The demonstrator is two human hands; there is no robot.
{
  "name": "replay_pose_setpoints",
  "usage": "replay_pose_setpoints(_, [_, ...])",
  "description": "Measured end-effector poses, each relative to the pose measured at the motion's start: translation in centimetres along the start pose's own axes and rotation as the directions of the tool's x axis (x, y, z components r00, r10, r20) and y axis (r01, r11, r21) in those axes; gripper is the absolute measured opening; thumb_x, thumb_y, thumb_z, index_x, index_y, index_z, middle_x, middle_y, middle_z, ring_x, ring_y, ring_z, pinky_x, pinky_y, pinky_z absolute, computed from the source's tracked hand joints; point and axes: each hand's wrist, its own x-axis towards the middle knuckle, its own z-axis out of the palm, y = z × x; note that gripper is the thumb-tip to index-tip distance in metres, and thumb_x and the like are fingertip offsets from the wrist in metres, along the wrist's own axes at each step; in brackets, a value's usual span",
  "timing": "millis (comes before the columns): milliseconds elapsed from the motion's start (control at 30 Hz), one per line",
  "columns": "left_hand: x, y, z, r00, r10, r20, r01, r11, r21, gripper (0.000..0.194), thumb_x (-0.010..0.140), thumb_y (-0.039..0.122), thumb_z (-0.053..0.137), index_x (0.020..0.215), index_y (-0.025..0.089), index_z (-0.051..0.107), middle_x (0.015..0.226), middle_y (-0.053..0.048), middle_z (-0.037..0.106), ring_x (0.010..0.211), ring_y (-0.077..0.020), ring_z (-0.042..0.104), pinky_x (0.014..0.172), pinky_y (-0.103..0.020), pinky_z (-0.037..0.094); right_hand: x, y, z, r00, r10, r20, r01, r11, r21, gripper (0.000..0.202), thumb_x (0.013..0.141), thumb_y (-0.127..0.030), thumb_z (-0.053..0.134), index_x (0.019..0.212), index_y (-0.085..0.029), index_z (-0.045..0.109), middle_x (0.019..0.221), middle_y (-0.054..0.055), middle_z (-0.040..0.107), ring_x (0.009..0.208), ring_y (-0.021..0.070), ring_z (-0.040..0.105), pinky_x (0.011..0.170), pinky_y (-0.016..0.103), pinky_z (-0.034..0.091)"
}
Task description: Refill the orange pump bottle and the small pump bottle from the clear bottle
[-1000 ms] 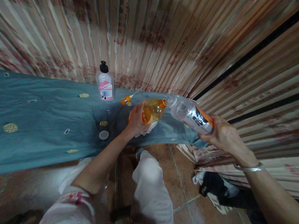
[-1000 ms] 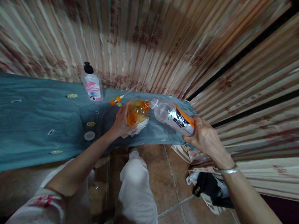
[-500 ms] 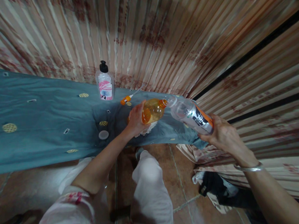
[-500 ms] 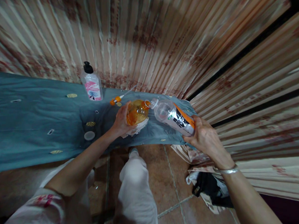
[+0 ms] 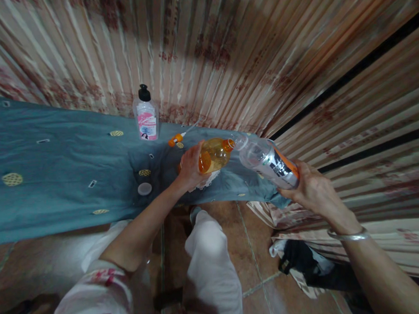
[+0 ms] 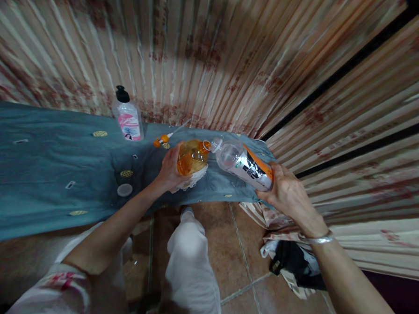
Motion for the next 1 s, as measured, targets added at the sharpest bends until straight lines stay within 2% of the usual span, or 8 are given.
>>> replay_pose_setpoints(133, [0.0, 0.0, 0.1, 1.0, 0.007, -0.006, -0.007, 1.0, -0.006, 0.11, 0.064, 0.037, 0.087, 0.159, 0.018, 0.036, 0.149, -0.02, 0.059, 0.135, -0.0424, 0.057, 0.117, -0.059, 0.043, -0.2, 0.0, 0.1, 1.0, -0.011, -0.012, 0.011, 1.0, 0.001, 0.074, 0.075, -0.045, 0.07, 0.137, -0.008, 0.056, 0.113, 0.022, 0.075, 0.095, 0.039, 0.074, 0.08, 0.048, 0.062])
replay_pose_setpoints(367, [0.0, -0.1, 0.2, 1.0, 0.008, 0.003, -0.008, 1.0, -0.016, 0.11, 0.062, 0.04, 0.086, 0.159, 0.026, 0.037, 0.148, -0.017, 0.059, 0.136, -0.0431, 0.056, 0.116, -0.061, 0.043, -0.4, 0.2, 0.3, 1.0, 0.012, 0.006, -0.012, 1.0, 0.009, 0.077, 0.074, -0.047, 0.07, 0.137, -0.005, 0.056, 0.112, 0.023, 0.075, 0.095, 0.0395, 0.075, 0.082, 0.049, 0.062])
replay_pose_setpoints(600, [-0.1, 0.2, 0.2, 1.0, 0.019, 0.008, -0.019, 1.0, 0.012, 0.11, 0.062, 0.033, 0.086, 0.16, 0.022, 0.035, 0.15, -0.018, 0.057, 0.139, -0.0414, 0.054, 0.119, -0.06, 0.04, -0.7, 0.2, 0.4, 0.998, 0.054, 0.021, -0.054, 0.998, 0.01, 0.075, 0.074, -0.048, 0.07, 0.137, -0.008, 0.056, 0.109, 0.021, 0.075, 0.093, 0.0375, 0.074, 0.077, 0.045, 0.061])
replay_pose_setpoints(800, [-0.2, 0.6, 0.0, 1.0, 0.01, 0.016, -0.01, 1.0, 0.03, 0.108, 0.065, 0.037, 0.088, 0.159, 0.021, 0.036, 0.15, -0.019, 0.058, 0.138, -0.0418, 0.054, 0.117, -0.058, 0.04, -1.0, 0.5, 0.8, 0.999, 0.034, -0.018, -0.034, 0.999, 0.017, 0.072, 0.075, -0.049, 0.07, 0.136, -0.012, 0.056, 0.11, 0.018, 0.075, 0.094, 0.0356, 0.073, 0.077, 0.044, 0.059])
replay_pose_setpoints(1000, [-0.2, 0.8, 0.0, 1.0, 0.001, 0.025, -0.002, 0.999, 0.047, 0.109, 0.065, 0.035, 0.088, 0.159, 0.018, 0.034, 0.151, -0.021, 0.057, 0.139, -0.0414, 0.053, 0.118, -0.057, 0.04, -1.2, 0.8, 1.1, 0.999, 0.043, -0.006, -0.043, 0.999, 0.012, 0.074, 0.075, -0.049, 0.069, 0.136, -0.011, 0.056, 0.108, 0.019, 0.075, 0.093, 0.0354, 0.073, 0.077, 0.043, 0.059])
